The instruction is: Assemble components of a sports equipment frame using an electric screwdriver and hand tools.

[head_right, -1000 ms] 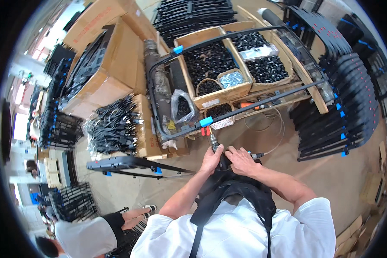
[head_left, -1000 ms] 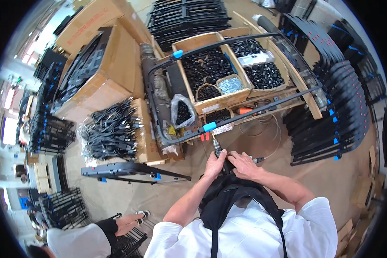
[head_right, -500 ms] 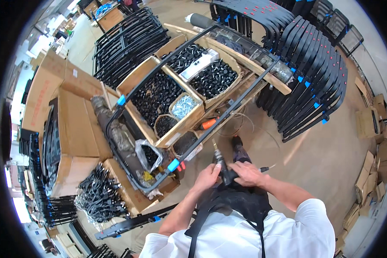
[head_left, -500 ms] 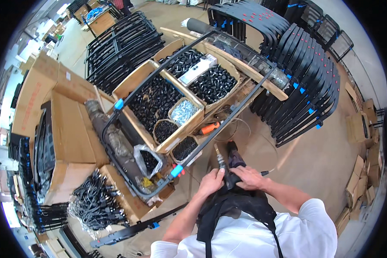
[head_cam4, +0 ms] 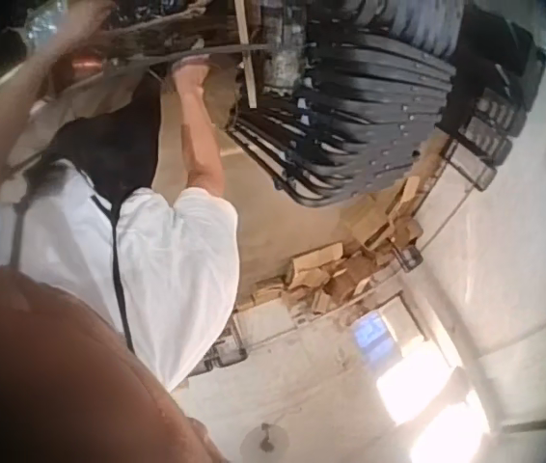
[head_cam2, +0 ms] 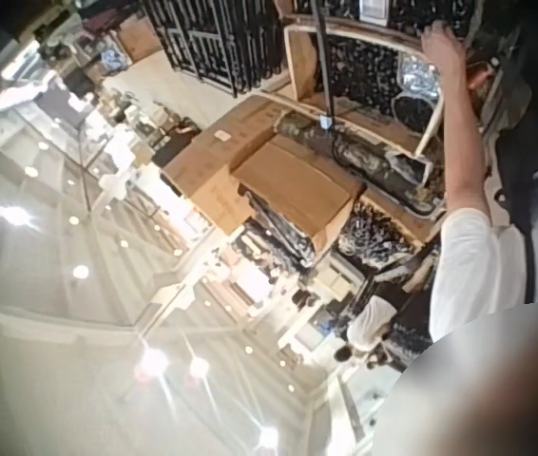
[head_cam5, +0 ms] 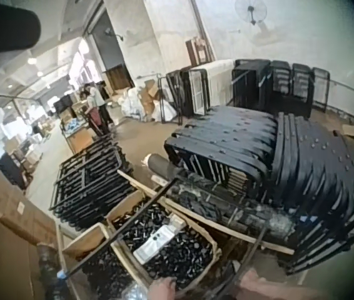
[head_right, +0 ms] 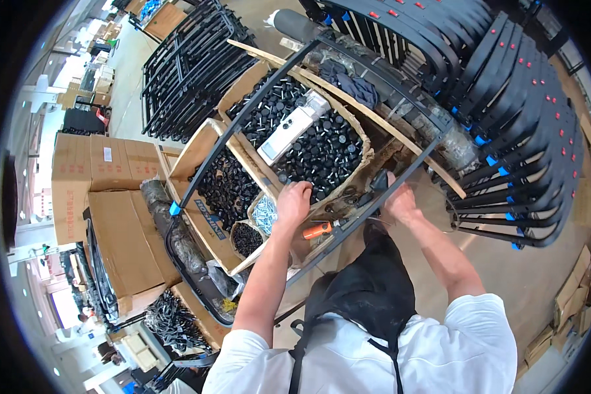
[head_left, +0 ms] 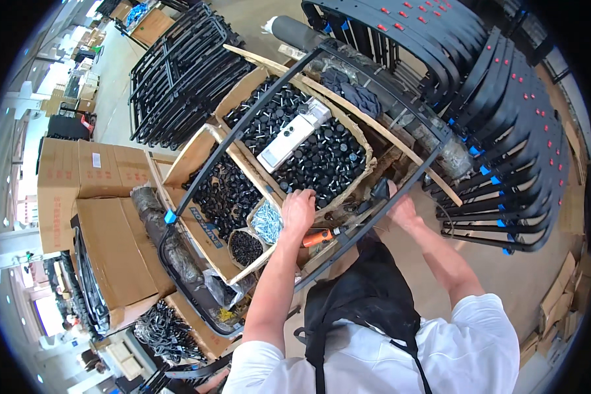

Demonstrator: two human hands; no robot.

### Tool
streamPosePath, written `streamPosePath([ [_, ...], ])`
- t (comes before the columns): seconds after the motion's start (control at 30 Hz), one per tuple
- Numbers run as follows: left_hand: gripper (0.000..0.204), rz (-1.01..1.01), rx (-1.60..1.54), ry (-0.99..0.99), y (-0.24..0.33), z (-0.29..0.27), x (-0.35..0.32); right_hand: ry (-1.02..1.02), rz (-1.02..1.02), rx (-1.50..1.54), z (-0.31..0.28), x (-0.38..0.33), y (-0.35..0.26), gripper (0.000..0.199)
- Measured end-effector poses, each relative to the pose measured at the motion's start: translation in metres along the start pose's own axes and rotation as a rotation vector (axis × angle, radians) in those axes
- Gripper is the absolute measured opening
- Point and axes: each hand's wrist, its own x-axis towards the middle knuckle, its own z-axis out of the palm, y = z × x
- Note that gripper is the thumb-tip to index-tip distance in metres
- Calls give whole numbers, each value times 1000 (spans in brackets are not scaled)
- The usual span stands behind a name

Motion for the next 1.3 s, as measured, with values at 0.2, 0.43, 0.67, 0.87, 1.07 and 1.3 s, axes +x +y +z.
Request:
streamPosePath([
  [0.2, 32, 111, 451, -399, -7, 33, 57, -145, 129, -80, 0, 53, 12, 69],
  [0.43, 34, 76, 502, -326, -22, 36, 51, -478, -63, -123, -99, -4, -29, 39],
  [0.67, 25, 209, 443, -366, -11, 23, 52, -177, -576, 233, -172, 41, -120, 11],
  [0.87, 38, 196, 76, -406, 3, 35, 56, -116, -474, -516, -38, 169, -122, 15],
  [1.07, 40, 172, 145, -359, 13, 55, 72, -223, -532, -761, -26, 184, -114, 21],
  [1.3, 25, 218, 199, -410, 10, 66, 86, -240, -501, -232, -64, 169, -122, 27],
])
